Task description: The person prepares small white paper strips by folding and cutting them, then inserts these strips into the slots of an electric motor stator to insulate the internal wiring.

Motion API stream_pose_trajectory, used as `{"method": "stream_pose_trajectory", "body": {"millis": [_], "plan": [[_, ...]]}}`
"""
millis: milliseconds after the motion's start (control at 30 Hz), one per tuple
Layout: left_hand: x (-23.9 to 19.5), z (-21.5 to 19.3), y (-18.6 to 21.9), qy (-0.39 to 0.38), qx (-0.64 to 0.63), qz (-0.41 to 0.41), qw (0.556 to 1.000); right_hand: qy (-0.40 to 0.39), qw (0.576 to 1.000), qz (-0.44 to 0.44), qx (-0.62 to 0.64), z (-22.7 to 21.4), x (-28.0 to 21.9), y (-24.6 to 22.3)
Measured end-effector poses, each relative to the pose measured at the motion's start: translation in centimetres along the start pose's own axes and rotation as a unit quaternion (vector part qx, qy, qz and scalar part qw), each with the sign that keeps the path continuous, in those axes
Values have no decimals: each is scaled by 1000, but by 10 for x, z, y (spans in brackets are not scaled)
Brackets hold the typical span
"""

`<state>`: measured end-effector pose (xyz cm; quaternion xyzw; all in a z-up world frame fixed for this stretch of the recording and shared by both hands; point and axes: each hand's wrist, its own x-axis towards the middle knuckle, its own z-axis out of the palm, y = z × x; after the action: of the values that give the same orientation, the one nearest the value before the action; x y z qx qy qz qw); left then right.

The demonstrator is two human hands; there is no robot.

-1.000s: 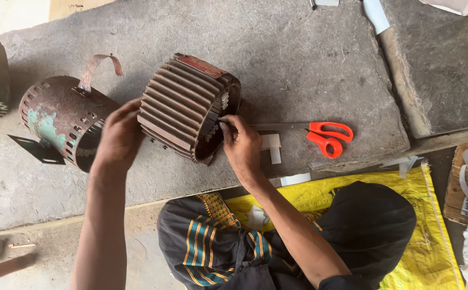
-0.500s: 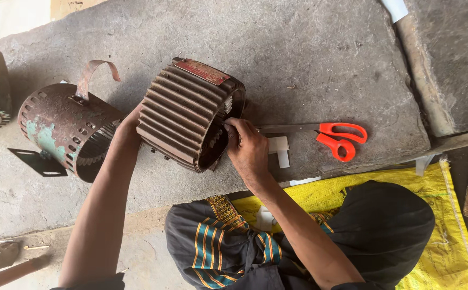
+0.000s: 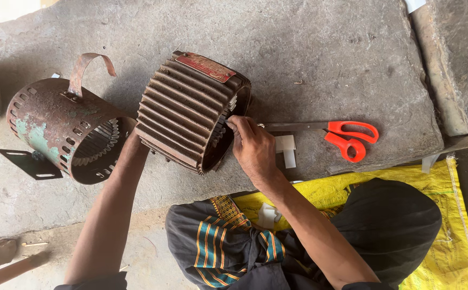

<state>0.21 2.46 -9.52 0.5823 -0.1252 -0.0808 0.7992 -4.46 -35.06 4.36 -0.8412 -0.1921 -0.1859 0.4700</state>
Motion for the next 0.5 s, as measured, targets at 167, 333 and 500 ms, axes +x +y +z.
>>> {"method": "stream_pose_trajectory", "body": {"millis": [167, 333, 500], "plan": [[-7, 1, -11, -11, -34, 31, 999, -1, 1000, 6, -12, 3, -1, 0], [-7, 0, -16, -19, -63, 43, 997, 7, 1000, 8, -21, 3, 5, -6], [-13, 2, -21, -38, -95, 62, 993, 15, 999, 26, -18, 4, 4, -12]]}}
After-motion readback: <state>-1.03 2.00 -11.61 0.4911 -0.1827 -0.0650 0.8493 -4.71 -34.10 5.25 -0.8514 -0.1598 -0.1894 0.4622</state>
